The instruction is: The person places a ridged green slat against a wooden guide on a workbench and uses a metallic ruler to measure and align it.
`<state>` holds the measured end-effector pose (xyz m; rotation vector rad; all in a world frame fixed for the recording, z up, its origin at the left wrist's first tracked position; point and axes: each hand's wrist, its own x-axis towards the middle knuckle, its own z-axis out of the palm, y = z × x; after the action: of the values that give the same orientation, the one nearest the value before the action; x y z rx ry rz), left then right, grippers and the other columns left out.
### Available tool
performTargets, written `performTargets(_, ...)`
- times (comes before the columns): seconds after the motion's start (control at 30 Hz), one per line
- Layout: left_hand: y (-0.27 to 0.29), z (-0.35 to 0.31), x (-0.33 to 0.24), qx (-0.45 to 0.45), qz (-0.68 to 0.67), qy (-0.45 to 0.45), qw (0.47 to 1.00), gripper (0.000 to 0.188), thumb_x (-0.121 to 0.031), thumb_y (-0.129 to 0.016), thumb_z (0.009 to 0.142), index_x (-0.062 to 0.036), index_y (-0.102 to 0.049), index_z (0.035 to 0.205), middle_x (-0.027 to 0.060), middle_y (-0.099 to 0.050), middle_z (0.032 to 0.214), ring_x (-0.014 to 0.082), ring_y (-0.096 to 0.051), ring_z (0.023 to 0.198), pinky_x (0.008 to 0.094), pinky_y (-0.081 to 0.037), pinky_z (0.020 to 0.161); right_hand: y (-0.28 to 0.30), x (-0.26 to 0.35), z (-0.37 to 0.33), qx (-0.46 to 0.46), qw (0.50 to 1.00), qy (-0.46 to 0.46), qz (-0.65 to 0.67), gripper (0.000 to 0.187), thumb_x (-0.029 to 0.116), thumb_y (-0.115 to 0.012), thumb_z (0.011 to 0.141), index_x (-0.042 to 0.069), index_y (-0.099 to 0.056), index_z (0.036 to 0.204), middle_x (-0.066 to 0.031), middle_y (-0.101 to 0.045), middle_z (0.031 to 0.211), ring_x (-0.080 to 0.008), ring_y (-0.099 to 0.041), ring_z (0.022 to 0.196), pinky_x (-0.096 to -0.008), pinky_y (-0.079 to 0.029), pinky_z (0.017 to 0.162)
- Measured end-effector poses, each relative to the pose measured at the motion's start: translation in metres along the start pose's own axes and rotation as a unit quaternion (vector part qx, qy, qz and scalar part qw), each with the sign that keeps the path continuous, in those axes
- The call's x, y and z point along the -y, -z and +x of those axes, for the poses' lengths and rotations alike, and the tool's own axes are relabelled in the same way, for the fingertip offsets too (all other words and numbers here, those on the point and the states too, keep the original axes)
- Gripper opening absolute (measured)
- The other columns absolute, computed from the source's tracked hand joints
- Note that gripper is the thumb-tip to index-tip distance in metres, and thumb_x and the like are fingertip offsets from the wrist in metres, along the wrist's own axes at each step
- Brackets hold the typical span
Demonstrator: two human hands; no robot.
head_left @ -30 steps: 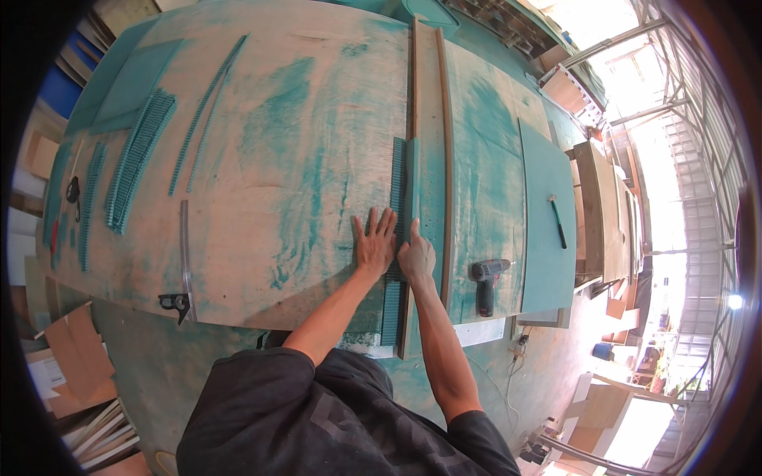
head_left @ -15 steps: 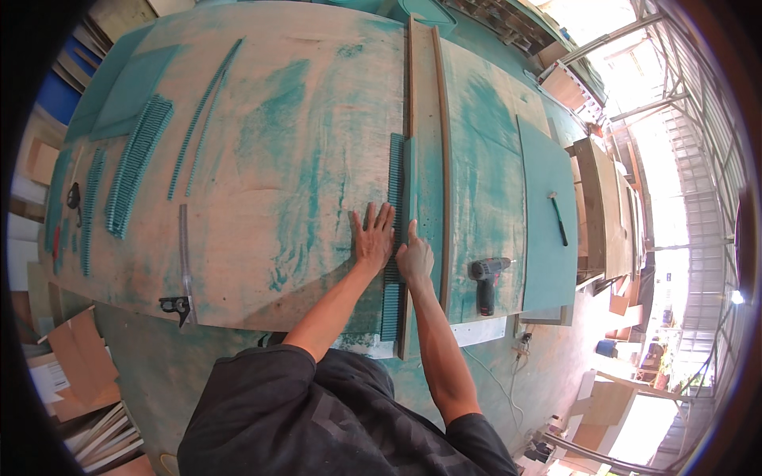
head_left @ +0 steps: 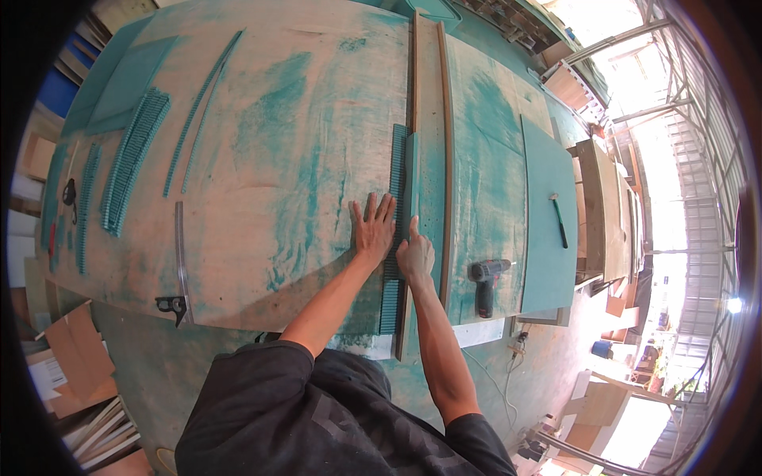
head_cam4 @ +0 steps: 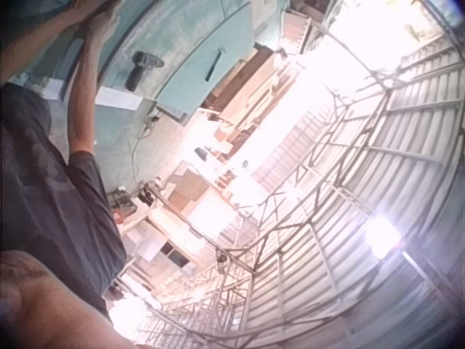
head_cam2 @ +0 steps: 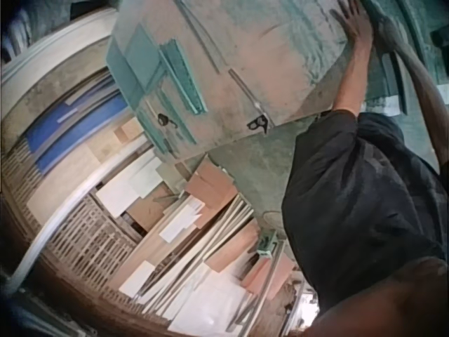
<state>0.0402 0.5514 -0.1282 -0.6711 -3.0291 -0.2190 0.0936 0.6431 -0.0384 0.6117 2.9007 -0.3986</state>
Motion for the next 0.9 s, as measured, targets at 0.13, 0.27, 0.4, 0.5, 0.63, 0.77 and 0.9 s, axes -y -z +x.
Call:
performTargets(0.13,-0.003,0.008,0.002,-0.008,0.014,0.003,1.0,0.064,-0.038,-0.037,0.11,-0.0174,-0.021,0.168,-0.0013,-0.017,0.175,0.0317,-0.013,0.161,0.0721,-0.007,0.123,0.0,0.002,0.009,0.002,1.0,0.004,0.004,0.078,0.008,-0.065,0.088,0.003,-0.036,0.16,-0.0301,-0.07,0.101,-0.0449,-0.071,0.091,-0.0518,-0.058,0.078)
performTargets(0.27,0.001,0.012,0.003,0.003,-0.005,0.002,1.0,0.064,-0.039,-0.037,0.11,-0.0178,-0.02,0.169,-0.0018,-0.016,0.175,0.0314,-0.011,0.161,0.0708,-0.007,0.124,0.0,0.003,0.012,0.007,1.0,-0.01,0.009,0.077,0.009,-0.065,0.089,0.004,-0.037,0.16,-0.0305,-0.071,0.101,-0.0448,-0.072,0.093,-0.0524,-0.058,0.079)
performTargets(0.4,0.005,0.017,0.003,0.0,0.001,0.004,1.0,0.064,-0.039,-0.038,0.11,-0.018,-0.021,0.168,-0.0021,-0.018,0.175,0.0312,-0.012,0.161,0.0683,-0.007,0.126,-0.003,0.0,0.006,-0.008,1.0,-0.013,-0.001,0.075,0.01,-0.064,0.09,0.007,-0.038,0.16,-0.0307,-0.07,0.103,-0.0456,-0.071,0.093,-0.0529,-0.058,0.08)
performTargets(0.5,0.004,0.017,0.004,0.001,-0.025,0.008,1.0,0.065,-0.04,-0.04,0.109,-0.0178,-0.023,0.168,-0.0017,-0.019,0.174,0.031,-0.014,0.16,0.0672,-0.008,0.126,-0.006,-0.001,-0.011,-0.011,1.0,-0.012,-0.008,0.075,0.01,-0.064,0.09,0.008,-0.038,0.16,-0.0302,-0.069,0.103,-0.0457,-0.071,0.092,-0.0527,-0.058,0.08)
performTargets(0.63,0.004,0.018,0.004,0.006,-0.027,0.012,1.0,0.064,-0.039,-0.039,0.11,-0.0183,-0.022,0.168,-0.0024,-0.019,0.175,0.0309,-0.013,0.161,0.0668,-0.006,0.127,-0.011,-0.009,-0.037,-0.002,1.0,-0.018,-0.004,0.075,0.009,-0.065,0.09,0.008,-0.038,0.161,-0.0289,-0.068,0.102,-0.0449,-0.07,0.093,-0.0522,-0.058,0.08)
performTargets(0.77,0.008,0.019,0.003,0.025,-0.058,0.026,0.998,0.063,-0.039,-0.039,0.11,-0.0185,-0.022,0.168,-0.002,-0.019,0.175,0.0316,-0.012,0.161,0.0673,-0.006,0.126,-0.012,-0.012,-0.046,-0.003,1.0,-0.016,-0.009,0.076,0.008,-0.065,0.09,0.007,-0.038,0.16,-0.0288,-0.068,0.101,-0.0444,-0.07,0.092,-0.052,-0.058,0.079)
performTargets(0.9,0.016,0.002,0.001,0.043,-0.065,0.005,0.997,0.062,-0.038,-0.036,0.111,-0.0167,-0.021,0.168,-0.0009,-0.018,0.175,0.0321,-0.012,0.161,0.0705,-0.005,0.125,-0.013,-0.014,-0.047,-0.016,1.0,-0.007,-0.002,0.075,0.008,-0.065,0.089,0.006,-0.039,0.16,-0.0292,-0.068,0.1,-0.0441,-0.07,0.09,-0.0519,-0.058,0.078)
